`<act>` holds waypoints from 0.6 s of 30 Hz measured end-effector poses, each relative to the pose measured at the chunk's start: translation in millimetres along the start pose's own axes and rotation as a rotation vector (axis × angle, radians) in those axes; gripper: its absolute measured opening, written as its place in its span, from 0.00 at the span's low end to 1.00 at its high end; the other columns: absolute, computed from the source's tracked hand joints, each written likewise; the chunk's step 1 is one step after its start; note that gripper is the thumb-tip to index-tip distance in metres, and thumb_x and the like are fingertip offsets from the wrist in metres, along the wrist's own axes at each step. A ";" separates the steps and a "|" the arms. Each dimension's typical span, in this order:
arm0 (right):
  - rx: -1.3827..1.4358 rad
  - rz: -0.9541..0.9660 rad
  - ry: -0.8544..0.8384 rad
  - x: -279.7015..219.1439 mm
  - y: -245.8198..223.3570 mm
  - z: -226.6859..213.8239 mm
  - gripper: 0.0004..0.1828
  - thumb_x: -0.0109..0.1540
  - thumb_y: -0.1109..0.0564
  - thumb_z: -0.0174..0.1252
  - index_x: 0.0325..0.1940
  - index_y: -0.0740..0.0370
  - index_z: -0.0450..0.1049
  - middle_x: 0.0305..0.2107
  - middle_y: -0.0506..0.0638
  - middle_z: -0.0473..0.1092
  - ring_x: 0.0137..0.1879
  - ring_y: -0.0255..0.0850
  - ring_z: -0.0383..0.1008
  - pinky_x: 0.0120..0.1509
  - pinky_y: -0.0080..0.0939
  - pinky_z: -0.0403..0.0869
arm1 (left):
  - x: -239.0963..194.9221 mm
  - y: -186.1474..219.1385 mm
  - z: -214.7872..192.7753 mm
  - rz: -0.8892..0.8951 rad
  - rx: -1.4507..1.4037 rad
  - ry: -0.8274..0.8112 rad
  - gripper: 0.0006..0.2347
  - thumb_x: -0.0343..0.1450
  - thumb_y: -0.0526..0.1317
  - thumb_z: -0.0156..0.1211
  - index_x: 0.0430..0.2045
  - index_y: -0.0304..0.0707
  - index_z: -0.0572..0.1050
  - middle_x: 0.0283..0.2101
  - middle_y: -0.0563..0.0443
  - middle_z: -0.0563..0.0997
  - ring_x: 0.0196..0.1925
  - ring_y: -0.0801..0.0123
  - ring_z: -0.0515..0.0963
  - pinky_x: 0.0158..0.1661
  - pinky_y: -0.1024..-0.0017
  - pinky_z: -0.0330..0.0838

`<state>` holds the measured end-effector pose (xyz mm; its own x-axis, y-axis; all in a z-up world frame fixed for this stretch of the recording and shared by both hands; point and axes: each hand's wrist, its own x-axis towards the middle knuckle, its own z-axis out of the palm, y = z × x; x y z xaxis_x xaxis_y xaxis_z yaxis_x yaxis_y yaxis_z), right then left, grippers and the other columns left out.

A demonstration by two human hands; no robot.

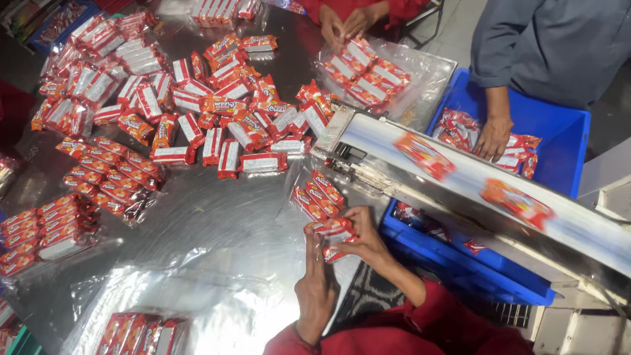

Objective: The person places small snack packets onto a plastic sheet on a metal table, folds the sheet over them, and moves the bundle toward a conveyor belt. Other workers are visible in the background performing similar tasks.

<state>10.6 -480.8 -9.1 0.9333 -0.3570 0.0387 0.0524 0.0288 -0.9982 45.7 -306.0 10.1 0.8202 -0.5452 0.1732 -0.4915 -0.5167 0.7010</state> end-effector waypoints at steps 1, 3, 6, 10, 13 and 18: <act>0.202 0.030 0.034 -9.9 11.5 0.8 0.40 0.50 0.67 0.69 0.59 0.58 0.54 0.55 0.48 0.60 0.62 0.36 0.67 0.55 0.42 0.77 | -5.7 2.4 -3.1 0.020 -0.007 0.054 0.33 0.64 0.25 0.53 0.69 0.42 0.57 0.75 0.42 0.57 0.40 0.48 0.85 0.24 0.62 0.76; 0.279 0.097 -0.044 -27.9 26.0 -3.6 0.34 0.54 0.70 0.64 0.61 0.60 0.59 0.55 0.50 0.62 0.59 0.38 0.68 0.57 0.41 0.73 | -0.3 5.6 -8.4 0.073 -0.028 0.180 0.36 0.62 0.25 0.54 0.70 0.38 0.56 0.74 0.40 0.59 0.41 0.45 0.85 0.22 0.62 0.74; -0.073 0.078 -0.013 -42.1 32.2 -7.4 0.26 0.56 0.74 0.55 0.59 0.63 0.67 0.52 0.53 0.71 0.61 0.43 0.73 0.65 0.43 0.72 | 4.8 7.8 -19.7 0.081 0.010 0.091 0.39 0.57 0.25 0.55 0.69 0.42 0.60 0.74 0.44 0.63 0.35 0.44 0.84 0.28 0.59 0.76; -0.711 -0.254 -0.043 -42.5 21.4 11.1 0.30 0.51 0.76 0.51 0.56 0.61 0.75 0.55 0.57 0.72 0.67 0.52 0.70 0.73 0.48 0.68 | -0.1 4.3 -35.0 0.101 0.068 -0.088 0.41 0.55 0.26 0.58 0.68 0.29 0.52 0.75 0.35 0.54 0.28 0.45 0.82 0.25 0.57 0.75; -0.929 -0.323 -0.131 -31.8 6.7 25.3 0.37 0.48 0.74 0.52 0.63 0.68 0.66 0.58 0.62 0.67 0.69 0.61 0.61 0.75 0.53 0.61 | -4.4 2.2 -38.4 0.065 0.098 -0.046 0.40 0.56 0.24 0.58 0.69 0.28 0.53 0.75 0.34 0.52 0.29 0.44 0.82 0.26 0.56 0.75; -0.997 -0.415 -0.259 -35.3 -0.3 26.6 0.36 0.52 0.71 0.55 0.66 0.77 0.60 0.64 0.71 0.59 0.73 0.65 0.52 0.75 0.56 0.55 | -10.3 3.3 -29.8 0.194 -0.015 -0.079 0.40 0.57 0.23 0.57 0.70 0.32 0.55 0.76 0.39 0.56 0.31 0.45 0.83 0.28 0.58 0.76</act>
<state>-12.9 -443.4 -8.9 0.9617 0.0439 0.2705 0.1771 -0.8529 -0.4911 44.4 -282.3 31.3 0.6846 -0.6842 0.2514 -0.6332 -0.3875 0.6700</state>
